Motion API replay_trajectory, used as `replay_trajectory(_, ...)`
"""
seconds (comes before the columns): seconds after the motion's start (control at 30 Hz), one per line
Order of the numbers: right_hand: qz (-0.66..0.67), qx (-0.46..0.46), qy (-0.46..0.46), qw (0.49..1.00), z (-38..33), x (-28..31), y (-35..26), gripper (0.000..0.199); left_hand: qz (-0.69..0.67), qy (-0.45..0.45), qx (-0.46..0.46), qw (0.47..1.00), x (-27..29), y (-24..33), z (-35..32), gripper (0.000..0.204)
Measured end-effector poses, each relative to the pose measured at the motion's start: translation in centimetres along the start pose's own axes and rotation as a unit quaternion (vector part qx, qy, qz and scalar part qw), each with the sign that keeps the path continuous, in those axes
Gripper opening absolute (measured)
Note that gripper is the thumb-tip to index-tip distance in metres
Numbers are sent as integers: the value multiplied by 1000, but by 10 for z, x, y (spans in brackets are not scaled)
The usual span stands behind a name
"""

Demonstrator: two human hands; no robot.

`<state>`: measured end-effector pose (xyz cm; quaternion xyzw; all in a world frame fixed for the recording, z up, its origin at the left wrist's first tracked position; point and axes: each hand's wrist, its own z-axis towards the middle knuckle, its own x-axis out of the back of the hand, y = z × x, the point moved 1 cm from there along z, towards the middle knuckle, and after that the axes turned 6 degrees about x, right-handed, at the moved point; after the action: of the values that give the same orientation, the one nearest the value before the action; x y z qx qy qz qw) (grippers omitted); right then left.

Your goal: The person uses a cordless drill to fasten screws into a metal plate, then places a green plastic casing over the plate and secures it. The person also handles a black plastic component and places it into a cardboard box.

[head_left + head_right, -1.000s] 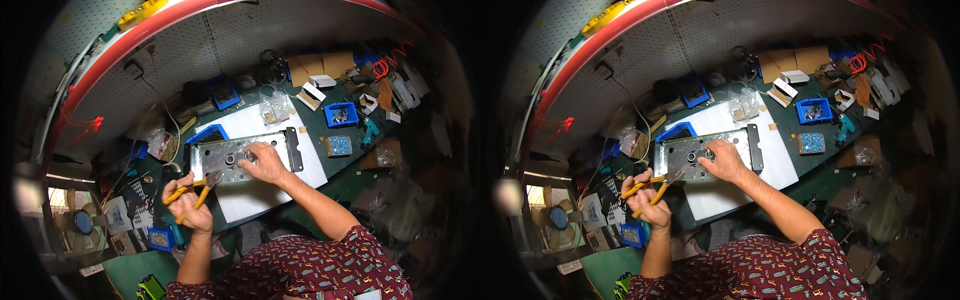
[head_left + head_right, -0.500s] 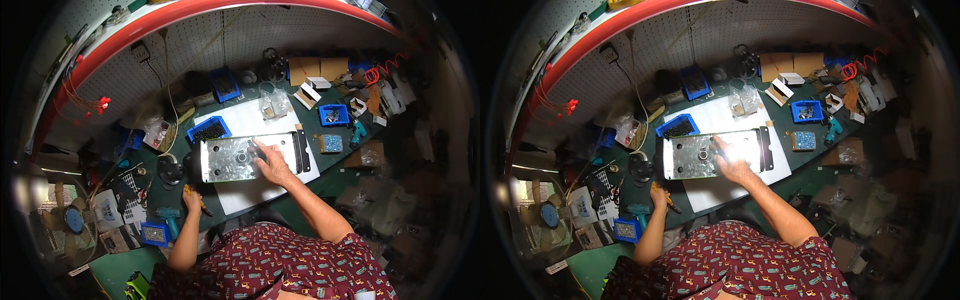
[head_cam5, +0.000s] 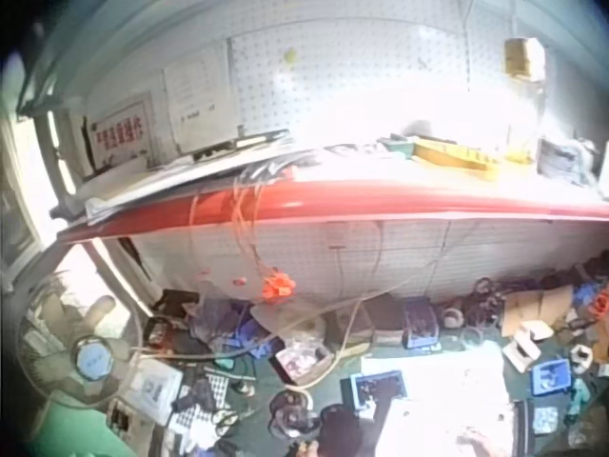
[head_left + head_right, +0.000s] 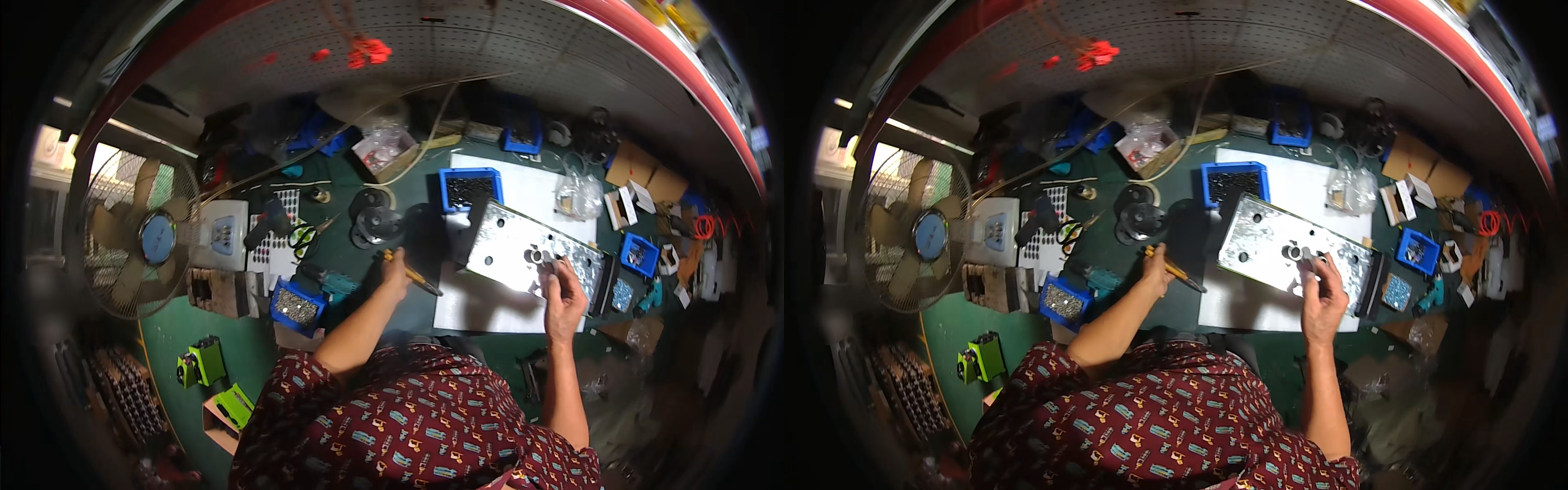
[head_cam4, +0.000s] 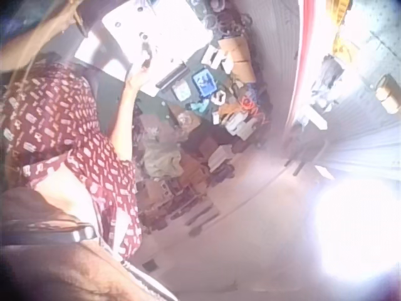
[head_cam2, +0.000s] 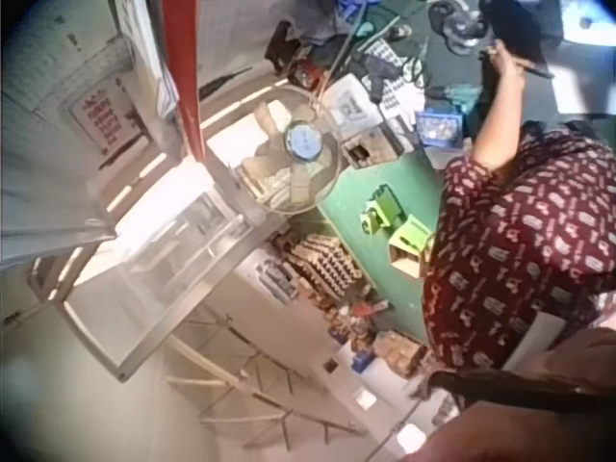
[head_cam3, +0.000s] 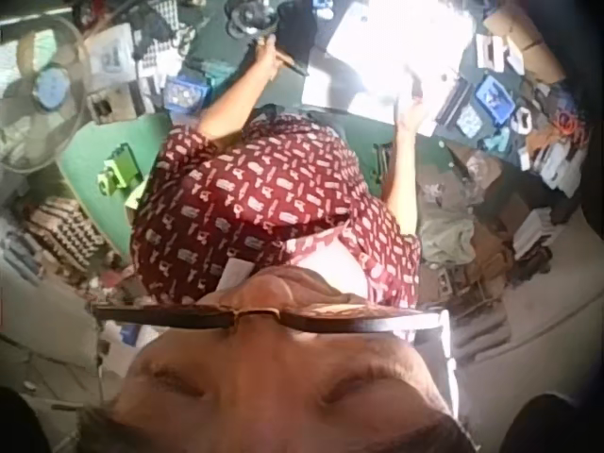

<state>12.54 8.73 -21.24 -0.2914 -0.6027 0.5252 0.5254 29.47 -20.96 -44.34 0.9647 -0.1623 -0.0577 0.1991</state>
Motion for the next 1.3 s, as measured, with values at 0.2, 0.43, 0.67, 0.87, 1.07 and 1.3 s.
replay_trajectory(0.2,-49,77,50,995,-11,0,-5,22,483,102,-284,822,78,91,-37,35)
replay_trajectory(0.43,-71,77,53,993,-10,-11,-20,26,607,267,-508,550,226,155,63,21)
replay_trajectory(0.67,-103,33,90,990,-15,-7,-19,16,724,249,-358,534,177,178,33,39)
replay_trajectory(0.87,-39,-7,91,995,-16,-11,-22,16,665,224,-358,616,167,180,-30,40)
replay_trajectory(1.07,-25,10,86,996,-20,-13,-15,17,433,-110,-467,763,59,165,-191,39)
replay_trajectory(1.3,-13,59,66,996,-18,-10,-20,17,709,-246,-268,604,-76,90,-311,52)
